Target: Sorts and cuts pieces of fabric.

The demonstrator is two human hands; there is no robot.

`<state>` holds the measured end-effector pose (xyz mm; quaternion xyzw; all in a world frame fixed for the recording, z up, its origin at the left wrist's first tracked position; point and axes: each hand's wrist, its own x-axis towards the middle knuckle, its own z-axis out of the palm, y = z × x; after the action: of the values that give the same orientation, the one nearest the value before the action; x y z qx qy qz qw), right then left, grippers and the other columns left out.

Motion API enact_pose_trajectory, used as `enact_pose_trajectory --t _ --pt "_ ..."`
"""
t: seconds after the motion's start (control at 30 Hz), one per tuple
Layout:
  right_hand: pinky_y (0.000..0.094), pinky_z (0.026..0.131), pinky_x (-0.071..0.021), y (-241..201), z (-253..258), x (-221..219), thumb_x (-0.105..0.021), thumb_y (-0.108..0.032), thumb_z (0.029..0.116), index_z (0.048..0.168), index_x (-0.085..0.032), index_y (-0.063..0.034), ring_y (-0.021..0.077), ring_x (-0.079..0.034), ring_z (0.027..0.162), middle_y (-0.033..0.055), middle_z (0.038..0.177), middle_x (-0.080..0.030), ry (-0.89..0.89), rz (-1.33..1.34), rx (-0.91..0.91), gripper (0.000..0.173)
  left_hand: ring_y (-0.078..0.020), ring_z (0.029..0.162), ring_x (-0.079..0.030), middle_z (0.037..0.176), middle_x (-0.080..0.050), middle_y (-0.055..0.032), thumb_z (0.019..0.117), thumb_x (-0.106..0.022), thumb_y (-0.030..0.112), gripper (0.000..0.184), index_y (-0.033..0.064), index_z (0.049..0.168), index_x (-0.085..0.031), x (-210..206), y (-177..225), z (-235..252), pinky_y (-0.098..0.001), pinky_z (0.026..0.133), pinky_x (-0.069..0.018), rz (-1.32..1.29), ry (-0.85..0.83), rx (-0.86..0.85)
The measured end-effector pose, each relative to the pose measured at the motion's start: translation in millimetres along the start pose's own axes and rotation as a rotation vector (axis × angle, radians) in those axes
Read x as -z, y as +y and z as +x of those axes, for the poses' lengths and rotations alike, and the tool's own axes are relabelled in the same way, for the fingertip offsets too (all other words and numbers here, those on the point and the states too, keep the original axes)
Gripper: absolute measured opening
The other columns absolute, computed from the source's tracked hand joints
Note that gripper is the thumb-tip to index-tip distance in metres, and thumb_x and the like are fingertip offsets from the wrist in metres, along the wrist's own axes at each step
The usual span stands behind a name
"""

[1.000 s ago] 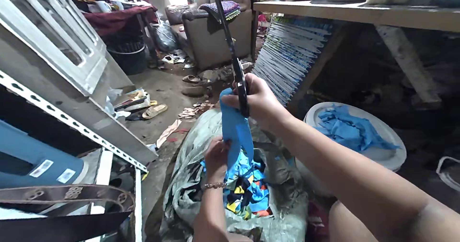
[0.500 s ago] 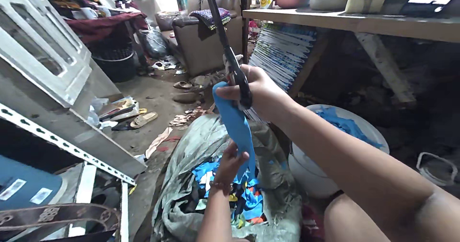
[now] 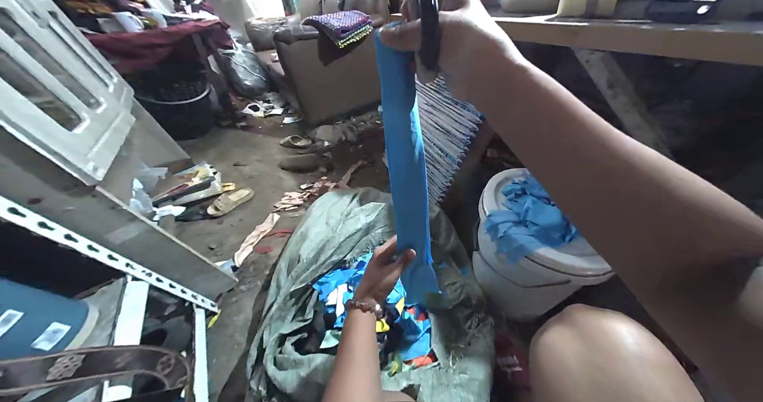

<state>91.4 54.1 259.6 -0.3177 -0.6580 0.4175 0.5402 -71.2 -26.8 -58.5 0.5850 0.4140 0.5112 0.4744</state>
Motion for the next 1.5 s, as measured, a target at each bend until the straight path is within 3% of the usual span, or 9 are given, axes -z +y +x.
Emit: enact_pose_trajectory --t 0.37,0.53,0.63,0.7,0.93,1.07,1.2,1.37,1.5 --pt "0.0214 0.051 -0.0525 -13.5 11.2 18.4 -0.072 -0.003 0.0906 0.096 -0.055 -0.0046 0.0088 -0.059 0.057 0.004 0.074 -0.06 0.041 0.021 0.019 0.018 -0.0082 0.092 -0.071 0.097 -0.075 -0.0025 0.0874 -0.062 -0.015 0.027 -0.005 0.112 -0.067 -4.6 -15.6 10.3 -0.0275 0.087 -0.0597 -0.252 0.299 -0.023" --pt "0.0248 0.054 -0.0541 -15.7 14.8 23.8 -0.069 -0.004 0.0934 0.104 -0.056 -0.0042 0.0124 -0.061 0.062 0.0068 0.081 -0.062 0.023 0.135 -0.017 0.017 -0.0159 0.093 -0.072 0.107 -0.07 -0.0112 0.0812 -0.068 -0.007 0.077 -0.0017 0.149 -0.031 5.7 -14.3 13.3 -0.0326 0.083 -0.0613 -0.282 0.247 0.049" --pt "0.0275 0.056 -0.0567 -19.9 11.5 26.4 -0.067 -0.003 0.094 0.104 -0.059 -0.0011 0.0148 -0.064 0.063 0.0098 0.081 -0.064 -0.03 0.254 -0.023 0.013 -0.0164 0.093 -0.072 0.102 -0.073 -0.0113 0.0827 -0.074 0.005 0.039 -0.0056 0.119 -0.064 12.4 -30.8 10.9 -0.0332 0.085 -0.0607 -0.065 0.237 0.13" --pt "0.0265 0.056 -0.057 -25.4 4.6 26.8 -0.064 -0.005 0.0965 0.098 -0.06 -0.0012 0.0133 -0.064 0.061 0.0087 0.077 -0.064 -0.056 0.326 -0.067 0.006 -0.0142 0.097 -0.067 0.102 -0.07 -0.0095 0.0849 -0.076 0.008 0.017 -0.0006 0.1 -0.073 17.6 -45.5 10.9 -0.0317 0.089 -0.0567 0.098 0.255 0.163" --pt "0.0264 0.059 -0.0592 -30.1 -14.6 41.0 -0.057 -0.006 0.1011 0.096 -0.058 -0.0024 0.0124 -0.066 0.062 0.0079 0.074 -0.065 -0.148 0.456 -0.113 0.007 -0.0082 0.087 -0.068 0.094 -0.074 -0.0049 0.095 -0.067 0.008 0.012 0.0014 0.102 -0.074 25.6 -44.4 11.4 -0.0302 0.083 -0.0556 0.123 0.267 0.296" --pt "0.0268 0.061 -0.0599 -32.0 -28.5 49.8 -0.052 -0.005 0.1029 0.091 -0.059 -0.0016 0.0131 -0.067 0.063 0.0089 0.074 -0.066 -0.181 0.501 -0.06 0.014 -0.0031 0.045 -0.046 0.065 -0.059 0.0 0.1018 -0.061 0.011 0.014 0.0001 0.102 -0.069 25.0 -36.2 8.3 -0.0182 0.04 -0.0363 -0.042 0.332 0.478" --pt "0.0278 0.066 -0.0618 -27.1 -39.2 67.8 -0.049 -0.006 0.1036 0.097 -0.06 -0.0011 0.0137 -0.069 0.07 0.0098 0.08 -0.068 -0.316 0.538 -0.033 0.014 -0.014 0.073 -0.07 0.09 -0.072 -0.0122 0.1036 -0.054 0.005 0.019 -0.0049 0.117 -0.062 29.8 -37.8 4.5 -0.0257 0.064 -0.058 -0.365 0.425 0.514" --pt "0.0265 0.07 -0.0624 -8.0 -69.9 92.7 -0.052 -0.013 0.1025 0.116 -0.06 -0.0041 0.0111 -0.069 0.075 0.0052 0.086 -0.068 -0.537 0.559 -0.011 0.018 -0.0223 0.082 -0.068 0.106 -0.063 -0.0199 0.1047 -0.036 0.011 0.035 -0.0053 0.134 -0.046 34.0 -25.2 11.2 -0.0312 0.073 -0.0589 -0.809 0.81 0.477" --pt "0.0213 0.06 -0.0587 19.0 -134.0 99.8 -0.078 -0.026 0.0848 0.099 -0.068 -0.0144 0.0053 -0.066 0.069 -0.0002 0.08 -0.067 -0.415 0.469 -0.245 0.021 -0.0134 0.096 -0.06 0.116 -0.058 -0.0124 0.1104 -0.039 0.015 0.031 -0.0028 0.135 -0.045 47.8 -34.7 6.4 -0.0291 0.084 -0.0537 -0.638 0.924 0.338"
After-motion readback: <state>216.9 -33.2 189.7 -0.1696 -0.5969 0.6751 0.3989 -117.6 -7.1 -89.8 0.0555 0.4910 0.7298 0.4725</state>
